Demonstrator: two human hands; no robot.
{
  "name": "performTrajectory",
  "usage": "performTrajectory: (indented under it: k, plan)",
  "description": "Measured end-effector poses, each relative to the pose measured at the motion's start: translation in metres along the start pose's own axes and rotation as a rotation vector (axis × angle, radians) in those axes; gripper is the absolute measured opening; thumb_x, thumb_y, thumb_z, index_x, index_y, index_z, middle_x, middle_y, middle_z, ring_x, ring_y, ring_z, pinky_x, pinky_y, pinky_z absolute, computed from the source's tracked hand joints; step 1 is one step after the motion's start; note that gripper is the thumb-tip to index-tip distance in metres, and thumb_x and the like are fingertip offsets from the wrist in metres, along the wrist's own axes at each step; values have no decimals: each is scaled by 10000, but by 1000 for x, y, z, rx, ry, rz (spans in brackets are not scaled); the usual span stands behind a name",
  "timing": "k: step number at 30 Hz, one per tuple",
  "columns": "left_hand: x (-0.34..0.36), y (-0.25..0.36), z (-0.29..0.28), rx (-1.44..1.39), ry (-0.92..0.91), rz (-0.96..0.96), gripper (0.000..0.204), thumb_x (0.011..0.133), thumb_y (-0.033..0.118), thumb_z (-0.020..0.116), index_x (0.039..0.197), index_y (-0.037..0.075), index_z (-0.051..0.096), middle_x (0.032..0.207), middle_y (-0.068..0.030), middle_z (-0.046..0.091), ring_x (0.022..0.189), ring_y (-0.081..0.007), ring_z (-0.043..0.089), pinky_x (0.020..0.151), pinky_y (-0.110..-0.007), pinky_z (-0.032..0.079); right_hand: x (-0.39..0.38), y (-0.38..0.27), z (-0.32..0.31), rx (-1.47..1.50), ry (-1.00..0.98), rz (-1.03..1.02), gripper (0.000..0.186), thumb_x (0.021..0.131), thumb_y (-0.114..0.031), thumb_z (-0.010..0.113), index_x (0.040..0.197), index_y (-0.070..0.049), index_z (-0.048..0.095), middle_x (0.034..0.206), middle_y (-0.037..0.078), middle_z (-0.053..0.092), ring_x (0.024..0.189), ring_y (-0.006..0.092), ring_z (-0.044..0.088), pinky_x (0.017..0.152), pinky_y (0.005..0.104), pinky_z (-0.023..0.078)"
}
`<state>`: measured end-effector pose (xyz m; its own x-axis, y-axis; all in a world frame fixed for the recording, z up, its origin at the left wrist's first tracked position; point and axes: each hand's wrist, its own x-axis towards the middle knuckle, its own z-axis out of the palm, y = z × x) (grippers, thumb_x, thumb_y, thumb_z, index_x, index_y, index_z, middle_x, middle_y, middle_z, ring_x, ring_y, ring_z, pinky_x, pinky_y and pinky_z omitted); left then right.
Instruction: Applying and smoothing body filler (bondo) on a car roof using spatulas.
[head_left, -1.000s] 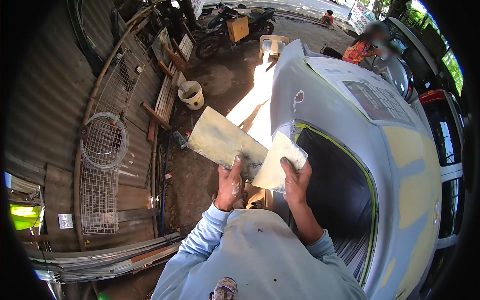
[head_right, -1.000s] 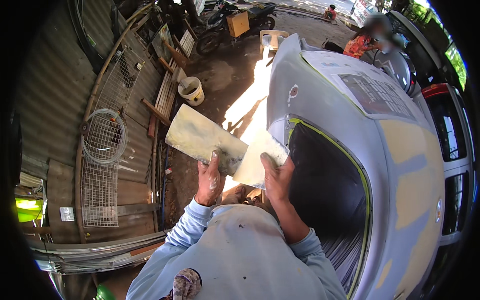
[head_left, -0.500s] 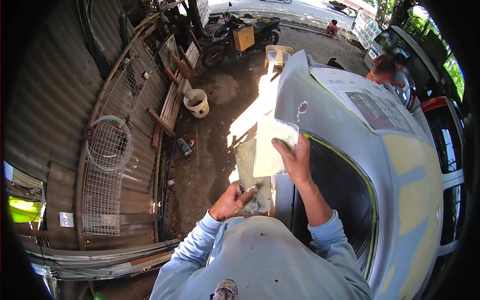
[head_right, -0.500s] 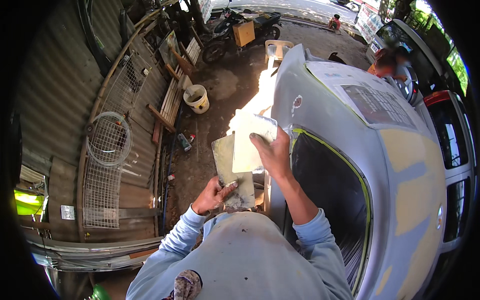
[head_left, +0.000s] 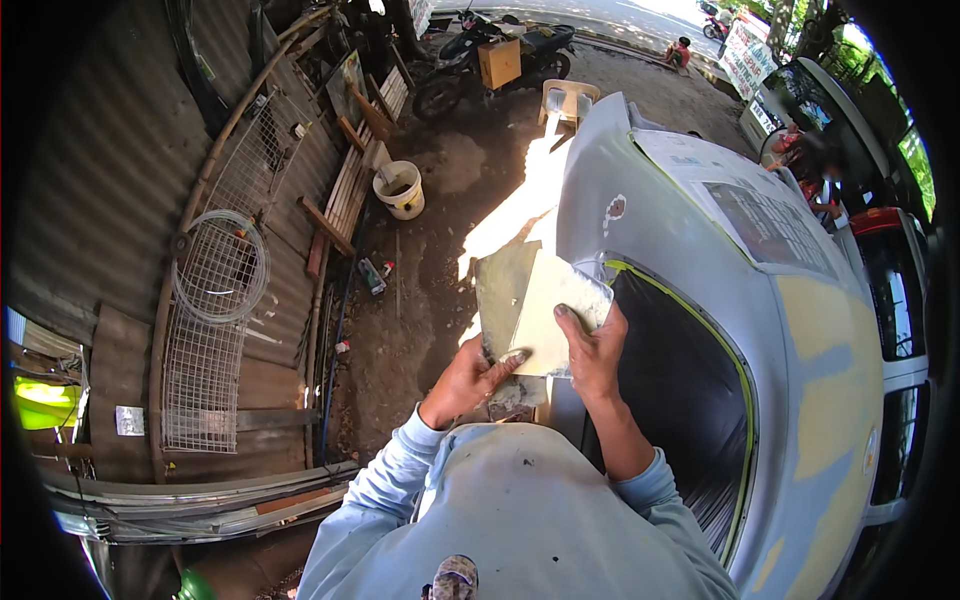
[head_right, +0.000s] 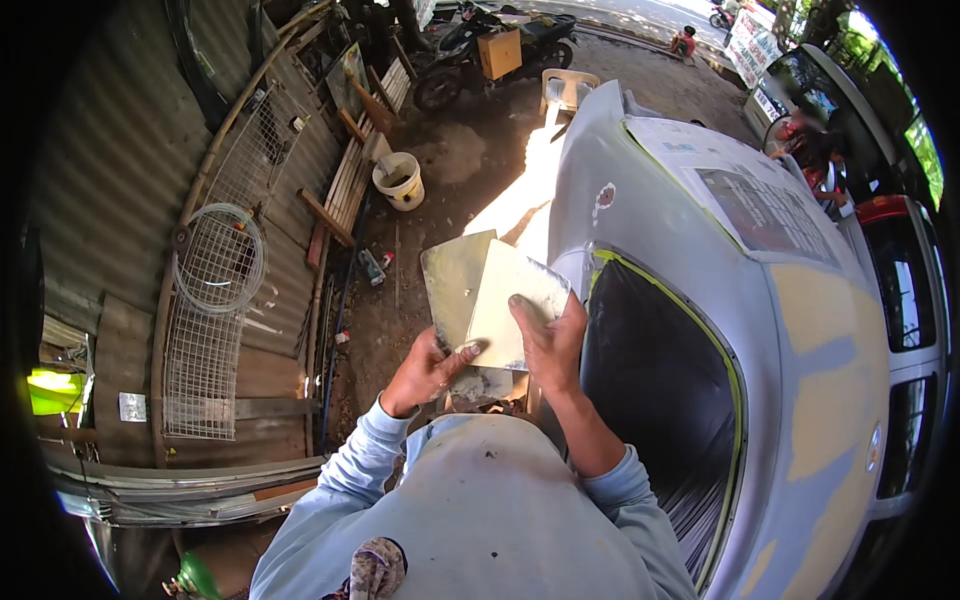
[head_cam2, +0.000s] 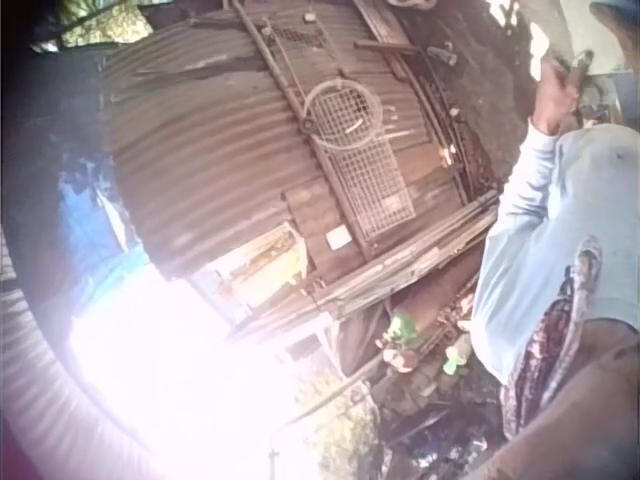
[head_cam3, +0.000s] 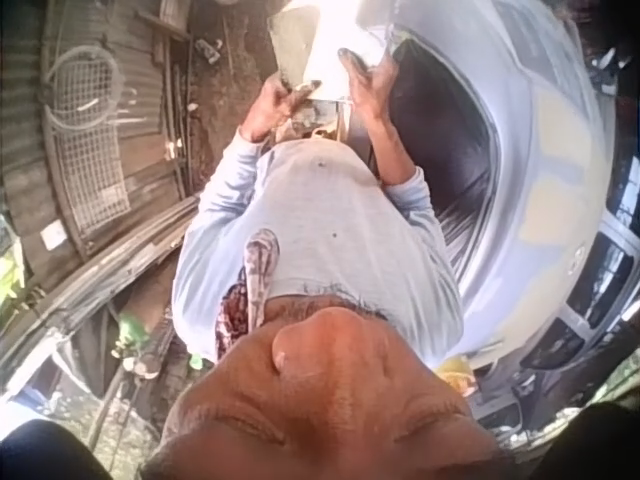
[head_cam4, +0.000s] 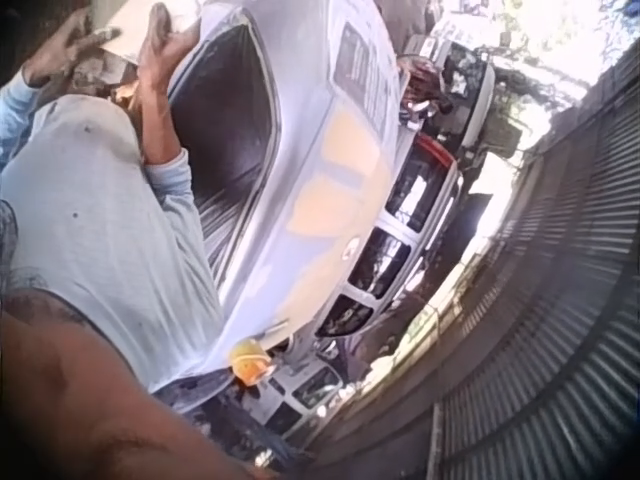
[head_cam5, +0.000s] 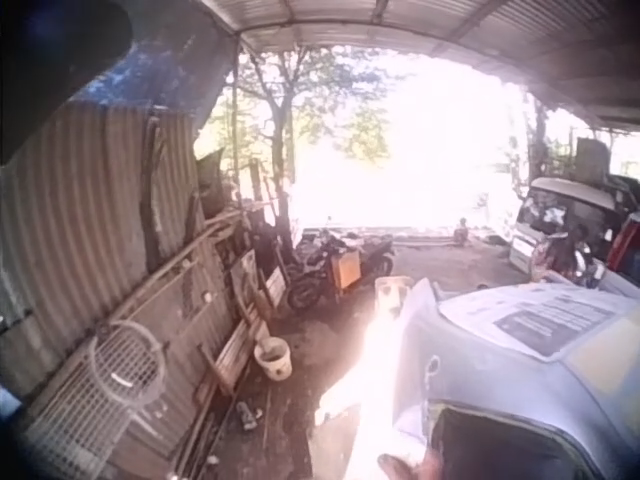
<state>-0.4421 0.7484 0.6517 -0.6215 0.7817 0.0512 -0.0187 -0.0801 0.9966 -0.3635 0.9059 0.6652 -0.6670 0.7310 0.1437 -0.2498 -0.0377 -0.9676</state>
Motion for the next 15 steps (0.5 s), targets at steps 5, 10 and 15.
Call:
performTrajectory:
  k: [5, 10, 15]
  plan:
    - [-2, 10, -6, 157, -141, -108, 300, 948, 143, 623, 1168, -47, 548, 814, -75, 652, 688, -86, 522, 622, -285, 468, 18, -10, -7, -135, -117, -94, 281, 858, 4, 669, 1123, 50, 587, 983, 50, 649, 850, 83, 582, 766, 241, 485]
    - [-9, 2, -15, 182, -214, -135, 304, 948, 144, 622, 1179, -39, 547, 773, -60, 633, 663, -86, 504, 596, -280, 448, 28, -15, -5, -174, -165, -115, 275, 853, 4, 672, 1114, 47, 595, 967, 46, 653, 837, 83, 586, 759, 243, 491]
    - [-16, 2, -22, 189, -284, -322, 329, 944, 113, 626, 1224, -40, 548, 1075, -68, 668, 951, -113, 570, 844, -286, 472, 34, -22, 2, -141, -239, -34, 281, 854, 3, 666, 1123, 46, 594, 979, 50, 654, 847, 89, 590, 760, 244, 492]
